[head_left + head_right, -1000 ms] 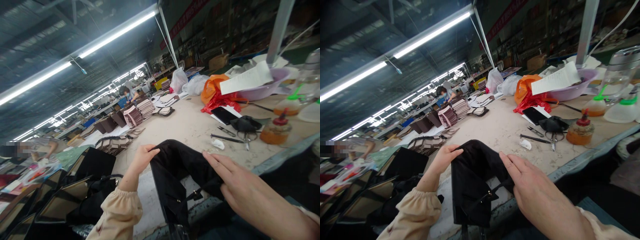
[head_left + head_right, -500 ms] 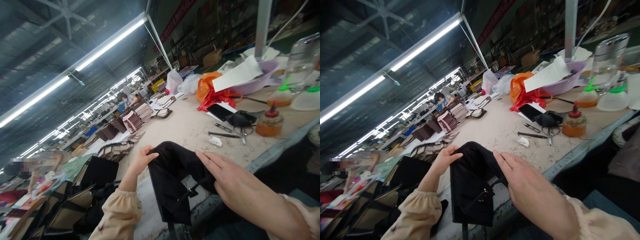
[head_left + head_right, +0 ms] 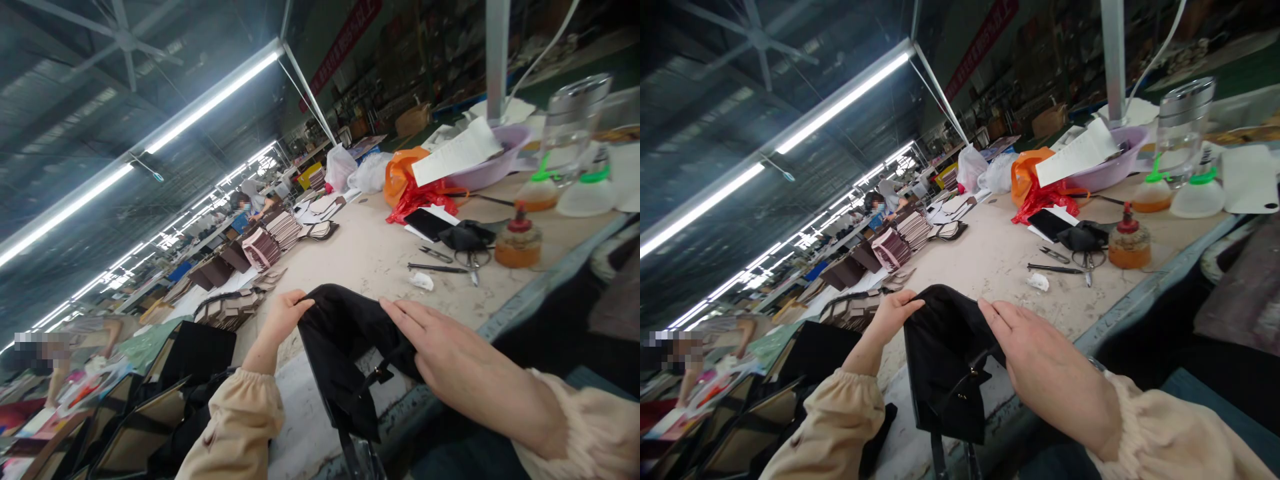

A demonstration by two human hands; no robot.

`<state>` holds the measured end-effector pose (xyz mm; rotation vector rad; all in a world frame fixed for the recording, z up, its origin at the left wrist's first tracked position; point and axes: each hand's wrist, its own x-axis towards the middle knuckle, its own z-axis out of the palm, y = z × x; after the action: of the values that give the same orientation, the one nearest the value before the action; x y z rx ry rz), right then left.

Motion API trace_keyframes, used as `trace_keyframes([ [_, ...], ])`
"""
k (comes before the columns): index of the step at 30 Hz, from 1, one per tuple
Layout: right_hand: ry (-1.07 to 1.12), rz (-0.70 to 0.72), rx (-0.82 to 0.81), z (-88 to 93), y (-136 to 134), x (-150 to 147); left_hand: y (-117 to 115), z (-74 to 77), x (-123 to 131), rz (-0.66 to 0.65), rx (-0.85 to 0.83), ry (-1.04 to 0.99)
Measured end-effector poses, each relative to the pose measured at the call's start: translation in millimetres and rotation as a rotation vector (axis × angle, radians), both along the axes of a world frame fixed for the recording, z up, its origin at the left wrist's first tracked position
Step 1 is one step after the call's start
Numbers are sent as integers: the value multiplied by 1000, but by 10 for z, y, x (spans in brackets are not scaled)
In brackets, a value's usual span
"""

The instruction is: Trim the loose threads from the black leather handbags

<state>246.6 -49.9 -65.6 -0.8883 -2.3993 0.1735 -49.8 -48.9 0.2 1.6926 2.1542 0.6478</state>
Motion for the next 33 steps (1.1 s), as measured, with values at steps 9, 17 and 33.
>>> trace_keyframes([
  [9, 24, -5, 9, -22, 1, 3, -38, 97, 56, -167, -96, -105],
  [17, 8, -16, -6, 17, -3, -4, 145, 59, 133, -118, 26, 59],
  [33, -25, -39, 31, 3, -51, -38, -153, 137, -82, 53, -137, -653],
])
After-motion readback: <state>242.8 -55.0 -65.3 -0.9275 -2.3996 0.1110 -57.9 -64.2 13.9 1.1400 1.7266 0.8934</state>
